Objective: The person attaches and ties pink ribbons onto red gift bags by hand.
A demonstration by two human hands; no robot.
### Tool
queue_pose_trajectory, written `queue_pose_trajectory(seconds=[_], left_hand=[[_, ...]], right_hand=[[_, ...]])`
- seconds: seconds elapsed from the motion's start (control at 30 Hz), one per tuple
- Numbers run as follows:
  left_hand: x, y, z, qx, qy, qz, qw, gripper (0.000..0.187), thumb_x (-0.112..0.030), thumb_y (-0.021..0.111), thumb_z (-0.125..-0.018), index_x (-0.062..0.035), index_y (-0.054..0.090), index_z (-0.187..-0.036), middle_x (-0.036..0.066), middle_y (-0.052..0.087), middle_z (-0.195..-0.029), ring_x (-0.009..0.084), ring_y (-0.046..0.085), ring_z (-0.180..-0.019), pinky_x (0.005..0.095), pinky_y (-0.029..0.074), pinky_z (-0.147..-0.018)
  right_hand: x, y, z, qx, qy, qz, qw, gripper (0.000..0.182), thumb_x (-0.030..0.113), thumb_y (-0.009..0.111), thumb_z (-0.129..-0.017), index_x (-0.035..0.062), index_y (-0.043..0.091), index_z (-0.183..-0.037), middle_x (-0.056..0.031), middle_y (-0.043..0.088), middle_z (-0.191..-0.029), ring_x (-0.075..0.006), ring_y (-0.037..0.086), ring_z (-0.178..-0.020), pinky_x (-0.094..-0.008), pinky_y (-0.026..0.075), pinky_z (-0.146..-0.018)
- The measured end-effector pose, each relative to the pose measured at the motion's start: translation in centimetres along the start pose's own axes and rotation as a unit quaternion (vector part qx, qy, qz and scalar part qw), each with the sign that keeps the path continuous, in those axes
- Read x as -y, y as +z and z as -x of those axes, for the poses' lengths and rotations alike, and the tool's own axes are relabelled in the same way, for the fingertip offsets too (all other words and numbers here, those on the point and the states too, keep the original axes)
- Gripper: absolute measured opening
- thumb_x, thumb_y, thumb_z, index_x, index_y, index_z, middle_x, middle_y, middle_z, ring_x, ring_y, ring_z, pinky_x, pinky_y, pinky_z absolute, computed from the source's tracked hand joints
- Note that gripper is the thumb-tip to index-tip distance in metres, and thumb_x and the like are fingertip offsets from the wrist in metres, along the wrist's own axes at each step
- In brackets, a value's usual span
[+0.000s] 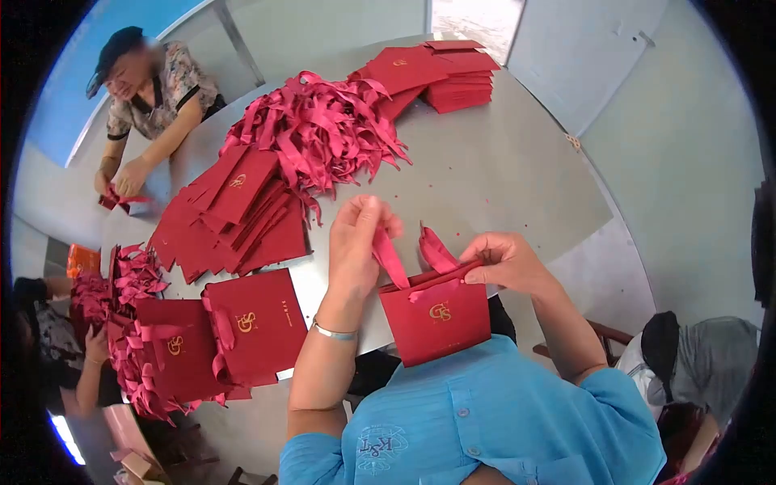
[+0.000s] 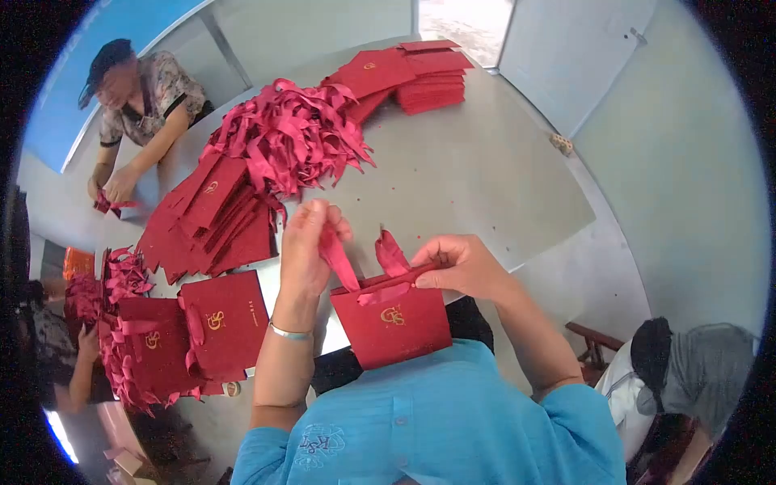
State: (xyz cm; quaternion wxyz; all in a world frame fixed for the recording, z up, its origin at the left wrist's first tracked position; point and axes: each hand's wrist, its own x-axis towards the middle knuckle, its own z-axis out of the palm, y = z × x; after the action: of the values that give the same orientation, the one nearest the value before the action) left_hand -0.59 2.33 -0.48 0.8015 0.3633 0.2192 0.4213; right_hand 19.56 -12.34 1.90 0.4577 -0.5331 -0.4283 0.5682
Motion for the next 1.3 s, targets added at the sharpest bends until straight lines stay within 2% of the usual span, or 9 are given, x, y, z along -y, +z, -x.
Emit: queue_pose_trajectory(seconds=[0.17,0.23,0.37,0.43,0.63,0.77,0.93,1.1,1.3], left_hand=[[0.6,0.4,-0.5,-0.155,0.309,-0.379,0.858,0.039,-0.026,0.068,-0.086,-0.0021,0.051,-0.111,0.013,0.063,-0.103,0.0279,0.062,-0.092,0.039,0.049,-0.086],[-0.7,1.0,0.5,-0.05,0.414,-0.593,0.688,0.028,-0.016,0.07,-0.083,0.0001,0.06,-0.103,0.014,0.063,-0.102,0.0252,0.062,-0.096,0.0377,0.048,-0.083],[-0.2,0.6,0.9,-0.003,0.292,-0.575,0.764,0.023,-0.022,0.065,-0.087,-0.0003,0.065,-0.094,0.016,0.065,-0.093,0.0228,0.063,-0.089,0.0374,0.048,-0.075],[-0.8,0.5,0.9,-0.035,0.087,-0.547,0.832,0.038,-0.035,0.054,-0.094,-0.0001,0.066,-0.084,0.013,0.066,-0.084,0.0208,0.063,-0.079,0.0353,0.047,-0.068],[-1.7,1.0,0.4,-0.11,0.094,-0.12,0.982,0.057,-0.05,0.034,-0.1,-0.001,0.062,-0.104,0.006,0.066,-0.098,0.0162,0.061,-0.087,0.0274,0.046,-0.075],[-3.3,1.0,1.1,0.131,-0.002,-0.134,0.982,0.055,-0.049,0.046,-0.097,0.0017,0.053,-0.116,0.009,0.062,-0.11,0.0166,0.058,-0.104,0.0325,0.044,-0.092],[-0.8,2.0,1.7,0.125,-0.005,-0.282,0.951,0.035,0.007,0.071,-0.076,-0.001,0.059,-0.108,0.005,0.065,-0.104,0.0103,0.061,-0.092,0.028,0.051,-0.084],[0.2,2.4,1.9,0.141,0.022,-0.269,0.952,0.024,0.003,0.07,-0.08,-0.0011,0.061,-0.101,0.003,0.067,-0.094,0.0094,0.062,-0.086,0.0261,0.052,-0.078],[1.3,2.0,2.0,0.177,0.048,-0.259,0.948,0.022,0.003,0.07,-0.08,-0.0016,0.062,-0.1,0.002,0.068,-0.092,0.008,0.062,-0.084,0.0255,0.052,-0.077]], right_hand=[[-0.8,-0.1,-1.8,0.031,-0.062,0.012,0.997,0.017,-0.002,0.073,-0.077,-0.0016,0.064,-0.092,-0.0065,0.068,-0.085,-0.0112,0.064,-0.074,-0.0239,0.051,-0.065],[-0.6,0.2,-1.6,0.024,-0.105,-0.026,0.994,0.016,-0.003,0.071,-0.077,-0.0018,0.064,-0.091,-0.007,0.067,-0.087,-0.0126,0.064,-0.077,-0.0256,0.051,-0.067],[0.5,0.3,-0.8,-0.026,-0.2,0.049,0.978,0.017,-0.008,0.072,-0.073,0.0,0.067,-0.087,-0.0082,0.063,-0.086,-0.0136,0.062,-0.076,-0.0252,0.049,-0.066],[1.6,0.6,0.0,-0.065,-0.243,0.092,0.964,0.019,-0.01,0.073,-0.07,0.0004,0.068,-0.085,-0.0082,0.062,-0.085,-0.0127,0.059,-0.073,-0.0241,0.047,-0.063],[3.0,0.6,1.0,-0.12,-0.39,0.118,0.905,0.019,-0.011,0.071,-0.072,0.0008,0.066,-0.086,-0.0075,0.061,-0.087,-0.0121,0.057,-0.075,-0.0235,0.046,-0.065],[1.3,0.2,-0.5,-0.212,-0.349,0.029,0.912,0.016,-0.009,0.068,-0.077,0.0011,0.064,-0.089,-0.0061,0.06,-0.091,-0.0114,0.057,-0.079,-0.0233,0.046,-0.068],[0.1,-0.5,-0.8,-0.213,-0.257,-0.029,0.942,0.011,-0.004,0.067,-0.081,0.0011,0.064,-0.089,-0.0032,0.059,-0.093,-0.0106,0.057,-0.081,-0.0233,0.047,-0.071],[0.8,-1.9,0.0,-0.117,-0.018,0.051,0.992,0.025,0.013,0.071,-0.084,0.0006,0.067,-0.105,-0.0036,0.066,-0.095,-0.0102,0.06,-0.088,-0.0266,0.049,-0.08],[3.0,-1.7,0.2,-0.012,-0.093,-0.009,0.996,0.031,0.011,0.073,-0.081,0.0009,0.068,-0.109,-0.0041,0.067,-0.101,-0.012,0.06,-0.095,-0.0296,0.046,-0.09]])
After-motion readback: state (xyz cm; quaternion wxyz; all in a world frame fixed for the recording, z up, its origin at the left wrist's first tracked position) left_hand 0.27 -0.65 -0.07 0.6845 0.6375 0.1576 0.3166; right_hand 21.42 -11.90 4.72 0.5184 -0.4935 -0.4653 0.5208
